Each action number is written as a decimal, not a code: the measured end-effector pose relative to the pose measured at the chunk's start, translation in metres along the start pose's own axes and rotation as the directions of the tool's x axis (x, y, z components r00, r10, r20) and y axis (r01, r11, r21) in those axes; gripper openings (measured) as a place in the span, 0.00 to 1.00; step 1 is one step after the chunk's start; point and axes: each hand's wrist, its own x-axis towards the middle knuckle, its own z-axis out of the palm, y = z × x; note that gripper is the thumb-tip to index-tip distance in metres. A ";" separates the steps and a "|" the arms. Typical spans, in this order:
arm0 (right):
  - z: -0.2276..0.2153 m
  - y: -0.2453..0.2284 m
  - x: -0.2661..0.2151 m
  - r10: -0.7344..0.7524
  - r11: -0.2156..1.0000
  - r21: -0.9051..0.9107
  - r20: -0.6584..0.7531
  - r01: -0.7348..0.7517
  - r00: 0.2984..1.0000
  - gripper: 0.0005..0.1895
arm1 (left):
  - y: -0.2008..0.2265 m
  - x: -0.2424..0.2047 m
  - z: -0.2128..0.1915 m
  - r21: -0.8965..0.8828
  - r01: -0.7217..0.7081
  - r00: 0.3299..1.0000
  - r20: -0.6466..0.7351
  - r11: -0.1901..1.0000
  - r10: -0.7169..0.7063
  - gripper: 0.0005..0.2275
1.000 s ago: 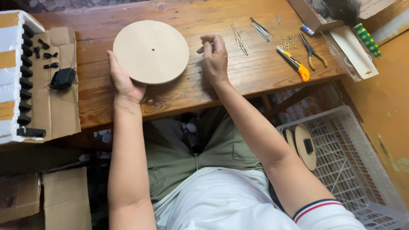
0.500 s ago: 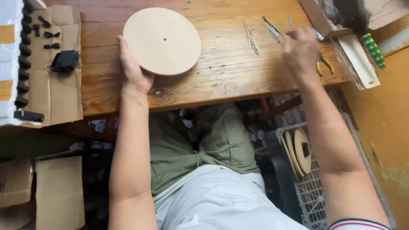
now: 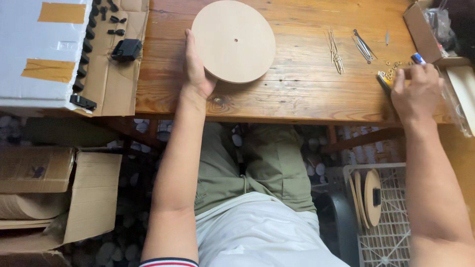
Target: The person retrieves a circular wooden disc from a box and places it on a workbench. They brush the disc with a feather duster, then use a utility knife to carve a rectangular recess into the wood. After brushing again, they fit a black plastic component into the recess and inspect the assembly.
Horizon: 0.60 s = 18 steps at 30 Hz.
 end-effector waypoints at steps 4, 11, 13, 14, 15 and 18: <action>0.003 -0.048 0.016 -0.071 0.983 0.162 -0.122 0.090 0.990 0.03 | -0.006 0.006 -0.007 -0.019 0.003 0.994 0.105 1.000 -0.001 0.38; -0.050 0.013 0.058 0.183 0.977 -0.090 -0.101 -0.192 0.978 0.16 | -0.004 0.002 -0.002 -0.062 -0.018 0.999 0.028 0.998 0.020 0.34; -0.066 0.054 0.068 0.278 0.943 -0.151 -0.125 -0.296 0.952 0.15 | -0.003 0.006 0.002 -0.062 -0.039 0.999 0.015 0.997 0.040 0.34; -0.070 0.067 0.064 0.450 0.877 -0.207 0.039 -0.433 0.892 0.20 | -0.004 0.005 -0.001 -0.071 -0.040 0.998 0.035 0.997 0.043 0.34; -0.074 0.080 0.061 0.601 0.791 -0.286 0.192 -0.541 0.776 0.26 | -0.004 0.004 -0.004 -0.080 -0.042 0.997 0.056 0.996 0.047 0.34; -0.061 0.113 0.035 0.520 0.832 -0.344 0.213 -0.434 0.828 0.23 | -0.006 0.007 -0.006 -0.087 -0.028 1.000 -0.012 0.996 0.027 0.34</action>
